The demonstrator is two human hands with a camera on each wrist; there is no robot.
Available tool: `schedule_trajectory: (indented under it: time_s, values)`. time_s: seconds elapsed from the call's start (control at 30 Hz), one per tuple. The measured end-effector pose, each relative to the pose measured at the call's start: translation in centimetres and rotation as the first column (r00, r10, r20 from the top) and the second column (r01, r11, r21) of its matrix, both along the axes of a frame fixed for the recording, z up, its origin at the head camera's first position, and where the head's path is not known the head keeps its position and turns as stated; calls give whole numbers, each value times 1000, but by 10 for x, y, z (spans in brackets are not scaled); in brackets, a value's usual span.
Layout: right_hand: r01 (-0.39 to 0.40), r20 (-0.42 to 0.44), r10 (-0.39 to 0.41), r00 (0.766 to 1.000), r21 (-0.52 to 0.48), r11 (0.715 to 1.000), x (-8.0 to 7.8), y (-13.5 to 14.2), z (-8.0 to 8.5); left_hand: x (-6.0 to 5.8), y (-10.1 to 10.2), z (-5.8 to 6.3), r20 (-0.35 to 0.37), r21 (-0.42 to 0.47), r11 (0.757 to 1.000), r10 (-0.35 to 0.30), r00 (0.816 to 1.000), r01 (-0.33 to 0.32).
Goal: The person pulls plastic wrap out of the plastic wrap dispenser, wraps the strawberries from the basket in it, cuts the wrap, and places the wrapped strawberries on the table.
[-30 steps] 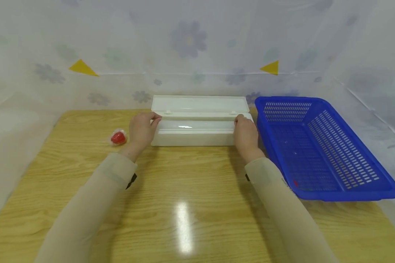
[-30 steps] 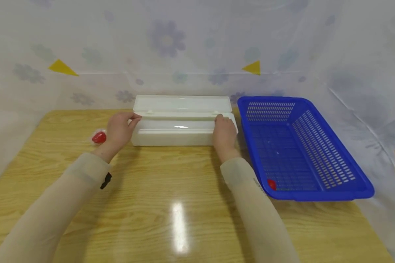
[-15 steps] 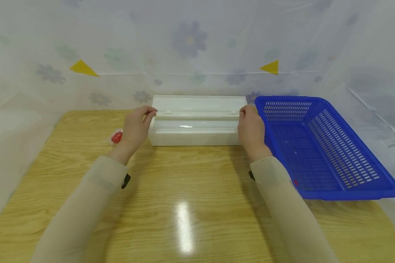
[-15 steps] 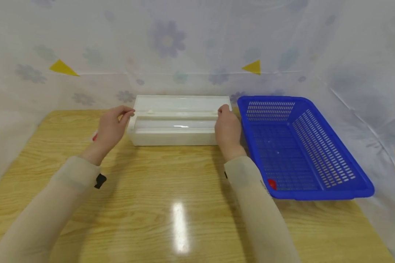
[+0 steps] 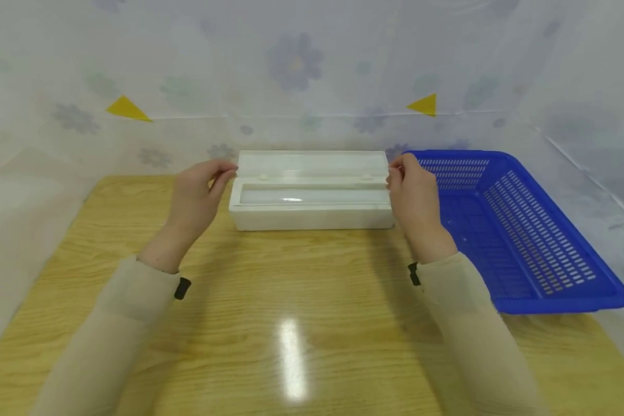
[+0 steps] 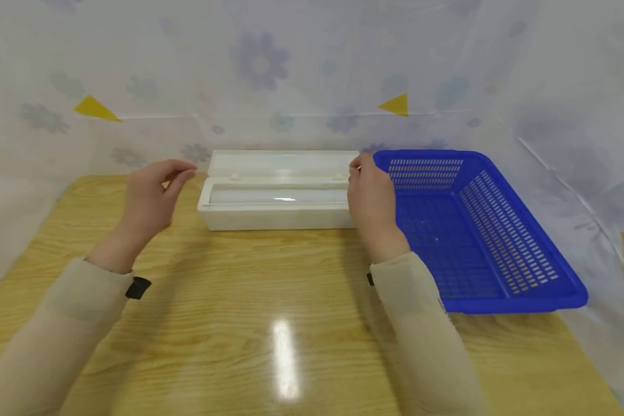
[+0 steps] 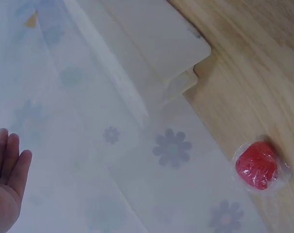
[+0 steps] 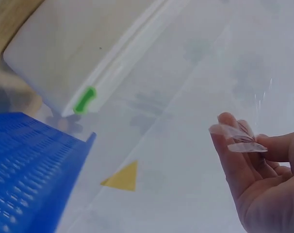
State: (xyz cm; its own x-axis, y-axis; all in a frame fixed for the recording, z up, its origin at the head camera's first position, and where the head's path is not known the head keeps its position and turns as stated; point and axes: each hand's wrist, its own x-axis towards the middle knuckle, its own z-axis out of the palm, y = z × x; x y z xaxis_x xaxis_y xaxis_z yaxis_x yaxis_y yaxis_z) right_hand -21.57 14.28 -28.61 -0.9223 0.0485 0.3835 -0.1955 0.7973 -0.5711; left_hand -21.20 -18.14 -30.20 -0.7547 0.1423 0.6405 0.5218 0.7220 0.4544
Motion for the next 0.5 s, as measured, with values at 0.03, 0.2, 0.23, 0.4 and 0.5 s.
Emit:
schedule_trajectory:
  time_s: [0.03,0.2,0.23,0.4,0.5]
  values:
    - [-6,-5,6,1000,1,1000,3,1,2,3,0,2,-4,-7,1000,-4,1000,4]
    - [-50,-53,50,997,10,999,20,8,7,20,-4,11,-24,-42,999,-37,999,36]
    - [-57,-63,57,996,15,998,23,10,8,24,-4,13,-32,-50,998,-40,999,39]
    - [-79,-73,82,994,43,996,45,16,14,42,-8,18,-74,-97,993,-67,995,59]
    - [-92,-71,95,993,51,994,58,18,14,53,-10,18,-92,-131,988,-90,992,77]
